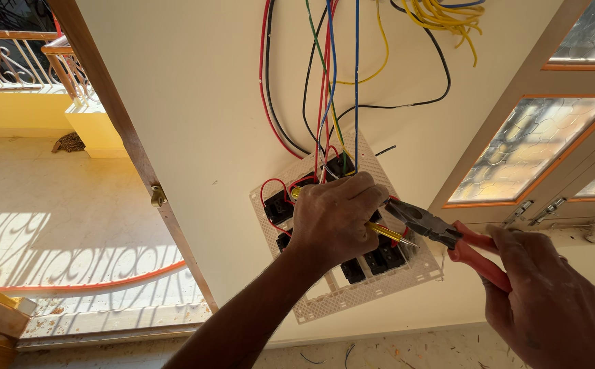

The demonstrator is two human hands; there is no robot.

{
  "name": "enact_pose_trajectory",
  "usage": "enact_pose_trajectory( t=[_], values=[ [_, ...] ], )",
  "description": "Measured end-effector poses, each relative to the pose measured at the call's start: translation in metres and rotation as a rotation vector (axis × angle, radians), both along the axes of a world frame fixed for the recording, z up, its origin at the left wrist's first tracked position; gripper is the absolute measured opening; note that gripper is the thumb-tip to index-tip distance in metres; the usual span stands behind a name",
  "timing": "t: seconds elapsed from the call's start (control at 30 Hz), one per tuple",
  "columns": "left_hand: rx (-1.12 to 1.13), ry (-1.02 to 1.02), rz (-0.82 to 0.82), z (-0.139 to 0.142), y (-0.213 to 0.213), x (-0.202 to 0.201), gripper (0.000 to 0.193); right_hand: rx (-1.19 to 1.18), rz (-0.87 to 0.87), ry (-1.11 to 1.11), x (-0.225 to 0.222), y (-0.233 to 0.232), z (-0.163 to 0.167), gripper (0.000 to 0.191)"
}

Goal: The person connects electrical wires to switches on a faceplate using a screwdriver and pliers, then positions the faceplate over the wall-mounted junction box.

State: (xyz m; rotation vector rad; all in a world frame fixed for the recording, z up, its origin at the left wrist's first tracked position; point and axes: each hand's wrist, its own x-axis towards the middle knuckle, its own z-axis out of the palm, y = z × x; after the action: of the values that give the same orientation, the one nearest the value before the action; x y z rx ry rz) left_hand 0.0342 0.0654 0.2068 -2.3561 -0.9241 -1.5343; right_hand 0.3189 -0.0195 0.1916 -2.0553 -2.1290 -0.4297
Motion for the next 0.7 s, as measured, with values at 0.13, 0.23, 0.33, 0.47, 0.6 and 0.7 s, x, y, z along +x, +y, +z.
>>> enact_pose_trajectory(
  t=[0.13, 0.23, 0.33, 0.47, 0.6, 0.7],
  values=[
    [0.06, -0.015, -0.087, 0.0, 0.001, -0.004, 0.04, -0.744, -0.055, 0.747, 0.011, 0.011, -0.018, 0.036],
    [0.12, -0.035, -0.19, 0.001, 0.002, -0.005, 0.038, -1.021, -0.153, 1.286, 0.017, 0.013, -0.024, 0.039],
    [0.129, -0.042, -0.224, 0.001, 0.002, -0.006, 0.039, -1.023, -0.455, 1.445, 0.025, 0.007, -0.024, 0.043],
    [0.085, -0.04, -0.167, 0.002, 0.002, -0.02, 0.039, -1.017, -0.34, 1.456, 0.049, 0.008, -0.023, 0.048],
    [0.14, -0.067, -0.152, 0.0, 0.005, -0.022, 0.042, -0.725, -0.082, 0.715, 0.069, 0.019, -0.031, 0.062],
    [0.063, -0.018, -0.112, -0.003, 0.006, -0.01, 0.04, -0.341, 0.128, 0.298, 0.069, 0.007, -0.035, 0.07]
  ],
)
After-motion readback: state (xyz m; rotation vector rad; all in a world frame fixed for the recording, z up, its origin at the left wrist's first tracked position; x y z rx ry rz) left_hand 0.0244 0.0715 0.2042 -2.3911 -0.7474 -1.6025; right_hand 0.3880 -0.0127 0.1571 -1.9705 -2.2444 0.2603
